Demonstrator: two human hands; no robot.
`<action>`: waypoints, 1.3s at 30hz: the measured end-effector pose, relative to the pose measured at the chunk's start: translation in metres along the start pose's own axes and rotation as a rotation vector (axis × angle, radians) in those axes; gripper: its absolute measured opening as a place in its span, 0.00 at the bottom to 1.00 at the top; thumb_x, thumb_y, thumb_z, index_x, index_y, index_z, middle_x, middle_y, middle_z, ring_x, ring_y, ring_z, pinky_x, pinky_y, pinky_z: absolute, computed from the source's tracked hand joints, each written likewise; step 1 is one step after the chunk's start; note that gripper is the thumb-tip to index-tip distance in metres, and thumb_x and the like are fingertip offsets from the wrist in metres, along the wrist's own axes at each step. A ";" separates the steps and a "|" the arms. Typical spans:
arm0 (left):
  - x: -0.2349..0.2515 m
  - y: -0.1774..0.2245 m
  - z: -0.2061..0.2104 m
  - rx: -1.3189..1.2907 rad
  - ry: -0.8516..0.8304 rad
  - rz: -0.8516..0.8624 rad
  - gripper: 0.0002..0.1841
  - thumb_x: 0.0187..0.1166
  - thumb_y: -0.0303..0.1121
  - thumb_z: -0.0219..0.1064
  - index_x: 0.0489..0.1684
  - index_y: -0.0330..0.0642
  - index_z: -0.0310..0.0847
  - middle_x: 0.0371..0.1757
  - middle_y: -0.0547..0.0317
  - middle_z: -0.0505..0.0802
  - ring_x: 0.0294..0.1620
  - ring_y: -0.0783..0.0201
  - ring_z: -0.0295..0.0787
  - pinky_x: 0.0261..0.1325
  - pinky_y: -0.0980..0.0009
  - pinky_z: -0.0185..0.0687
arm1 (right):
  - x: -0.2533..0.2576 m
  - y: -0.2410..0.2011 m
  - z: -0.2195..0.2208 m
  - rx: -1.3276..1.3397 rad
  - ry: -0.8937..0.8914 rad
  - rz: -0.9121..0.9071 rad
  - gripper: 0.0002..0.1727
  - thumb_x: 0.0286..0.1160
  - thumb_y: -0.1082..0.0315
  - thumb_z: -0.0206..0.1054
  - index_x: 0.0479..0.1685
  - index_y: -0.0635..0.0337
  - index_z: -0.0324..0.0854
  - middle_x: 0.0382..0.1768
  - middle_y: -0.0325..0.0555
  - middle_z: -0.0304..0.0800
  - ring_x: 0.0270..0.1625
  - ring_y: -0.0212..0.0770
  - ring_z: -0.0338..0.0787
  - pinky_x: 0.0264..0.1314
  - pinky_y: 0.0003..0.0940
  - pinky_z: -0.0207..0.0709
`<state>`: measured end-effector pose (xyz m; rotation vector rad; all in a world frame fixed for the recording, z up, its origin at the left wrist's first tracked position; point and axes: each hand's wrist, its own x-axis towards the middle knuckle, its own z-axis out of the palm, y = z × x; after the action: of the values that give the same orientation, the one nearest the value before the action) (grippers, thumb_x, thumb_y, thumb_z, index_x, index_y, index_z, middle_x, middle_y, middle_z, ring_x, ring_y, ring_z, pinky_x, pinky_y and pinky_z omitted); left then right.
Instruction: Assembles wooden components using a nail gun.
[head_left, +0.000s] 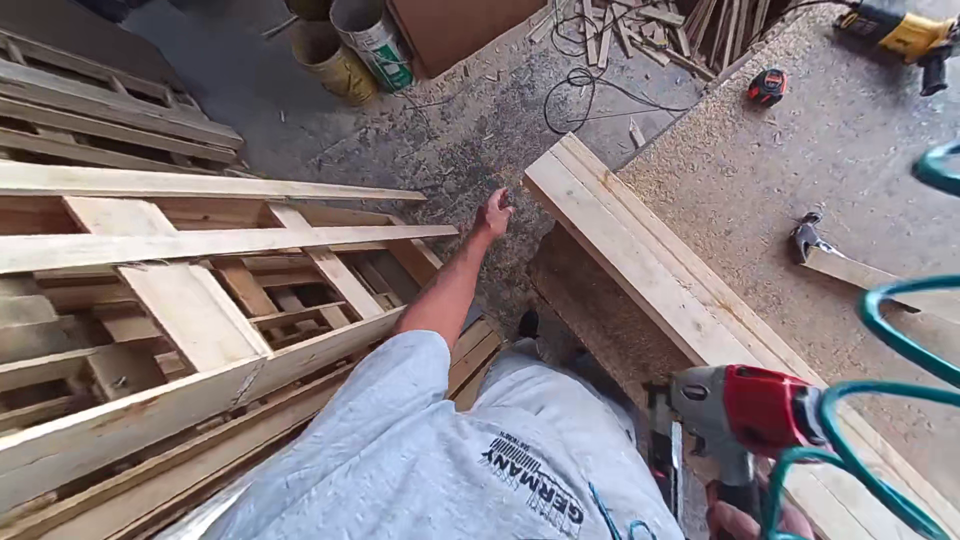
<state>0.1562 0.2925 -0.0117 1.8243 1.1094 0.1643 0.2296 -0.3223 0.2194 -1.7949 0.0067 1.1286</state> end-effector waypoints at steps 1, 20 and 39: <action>0.015 0.007 -0.003 -0.021 -0.036 0.030 0.30 0.86 0.29 0.62 0.90 0.41 0.61 0.83 0.47 0.79 0.80 0.51 0.79 0.83 0.49 0.73 | 0.016 -0.012 0.020 -0.080 -0.036 0.012 0.31 0.54 0.69 0.81 0.63 0.65 0.79 0.36 0.46 0.95 0.33 0.42 0.95 0.37 0.42 0.93; 0.136 0.005 -0.035 -0.247 -0.682 0.345 0.19 0.82 0.26 0.69 0.70 0.35 0.83 0.64 0.50 0.93 0.63 0.64 0.93 0.73 0.63 0.85 | 0.155 -0.106 0.223 -0.274 0.348 0.254 0.39 0.54 0.46 0.80 0.65 0.60 0.78 0.36 0.46 0.94 0.29 0.43 0.94 0.34 0.46 0.92; 0.183 -0.019 -0.027 -0.372 -0.856 0.677 0.13 0.79 0.24 0.70 0.58 0.34 0.92 0.58 0.47 0.96 0.62 0.59 0.95 0.74 0.63 0.85 | 0.200 -0.141 0.350 -0.004 0.823 0.330 0.16 0.68 0.72 0.67 0.56 0.65 0.80 0.31 0.39 0.91 0.27 0.33 0.89 0.32 0.32 0.88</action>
<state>0.2361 0.4490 -0.0737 1.5954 -0.1428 -0.0279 0.1682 0.0950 0.1510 -2.1930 0.8082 0.5236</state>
